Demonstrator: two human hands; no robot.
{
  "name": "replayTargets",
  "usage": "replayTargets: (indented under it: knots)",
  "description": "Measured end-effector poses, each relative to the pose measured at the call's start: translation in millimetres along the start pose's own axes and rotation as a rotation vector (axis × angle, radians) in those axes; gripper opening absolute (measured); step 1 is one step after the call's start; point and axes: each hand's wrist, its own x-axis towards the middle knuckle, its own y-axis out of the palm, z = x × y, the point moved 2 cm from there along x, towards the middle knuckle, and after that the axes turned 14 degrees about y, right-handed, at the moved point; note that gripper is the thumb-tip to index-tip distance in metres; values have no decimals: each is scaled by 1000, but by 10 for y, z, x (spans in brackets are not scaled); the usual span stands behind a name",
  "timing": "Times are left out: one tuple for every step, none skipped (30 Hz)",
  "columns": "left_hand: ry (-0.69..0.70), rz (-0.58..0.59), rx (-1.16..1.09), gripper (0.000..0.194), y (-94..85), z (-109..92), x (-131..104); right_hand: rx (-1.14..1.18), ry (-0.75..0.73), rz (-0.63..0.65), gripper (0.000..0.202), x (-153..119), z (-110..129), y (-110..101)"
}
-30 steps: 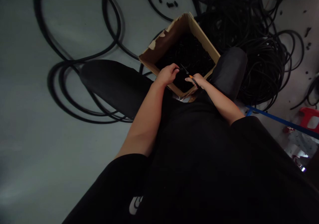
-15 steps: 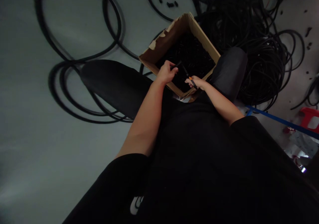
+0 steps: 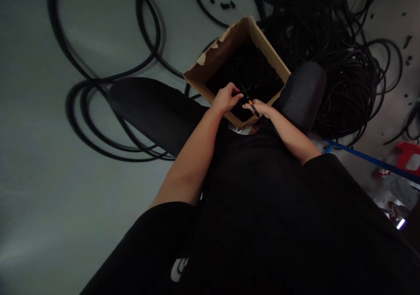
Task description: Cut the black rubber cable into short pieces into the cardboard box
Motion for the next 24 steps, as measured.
replayTargets:
  knots:
    - [7, -10, -4, 32, 9, 21, 3, 25, 25, -18, 56, -7, 2, 0]
    - [11, -17, -10, 32, 21, 50, 8, 50, 45, -30, 58, -9, 2, 4]
    - [11, -20, -15, 31, 34, 85, 14, 71, 58, -34, 59, -5, 0, 9]
    - [6, -20, -19, 31, 47, 120, 20, 85, 63, -30, 61, 4, -3, 16]
    - [-2, -20, -20, 31, 56, 151, 25, 96, 62, -25, 62, 15, -7, 22]
    - [-8, -21, -22, 31, 62, 172, 28, 104, 60, -18, 63, 28, -12, 27]
    - [-8, -21, -24, 32, 63, 179, 29, 110, 59, -13, 64, 41, -17, 30]
    - [-3, -20, -28, 33, 61, 172, 28, 114, 58, -10, 64, 51, -22, 31]
    - [4, -17, -32, 35, 56, 152, 25, 116, 59, -8, 63, 58, -27, 31]
    - [11, -11, -35, 36, 49, 123, 20, 117, 61, -6, 63, 63, -30, 29]
    - [13, -3, -36, 37, 41, 88, 15, 118, 65, -6, 62, 65, -33, 27]
    - [12, 4, -35, 38, 32, 53, 10, 120, 69, -2, 62, 66, -35, 25]
    - [11, 8, -33, 39, 23, 20, 5, 122, 73, 3, 62, 66, -38, 23]
    - [11, 9, -35, 40, 16, -7, 2, 123, 77, 8, 63, 68, -40, 22]
    - [14, 7, -39, 41, 10, -27, 1, 123, 81, 10, 63, 71, -44, 22]
    - [20, 2, -44, 42, 6, -39, 0, 126, 85, 13, 63, 76, -49, 22]
    - [24, -2, -48, 43, 3, -45, -1, 131, 88, 15, 62, 84, -55, 24]
    - [24, -4, -48, 42, 3, -45, -3, 140, 91, 19, 61, 95, -61, 27]
    - [22, -4, -44, 42, 3, -42, -6, 150, 93, 24, 59, 107, -69, 31]
    - [21, -3, -39, 42, 3, -40, -12, 162, 95, 30, 58, 119, -76, 36]
    - [24, 0, -34, 42, 4, -40, -18, 174, 98, 35, 57, 132, -83, 41]
    - [32, 4, -31, 42, 3, -43, -25, 184, 103, 40, 56, 144, -90, 46]
    - [44, 8, -30, 43, 3, -49, -32, 192, 108, 45, 57, 154, -94, 49]
    - [57, 13, -31, 43, 3, -57, -37, 198, 113, 47, 58, 162, -97, 50]
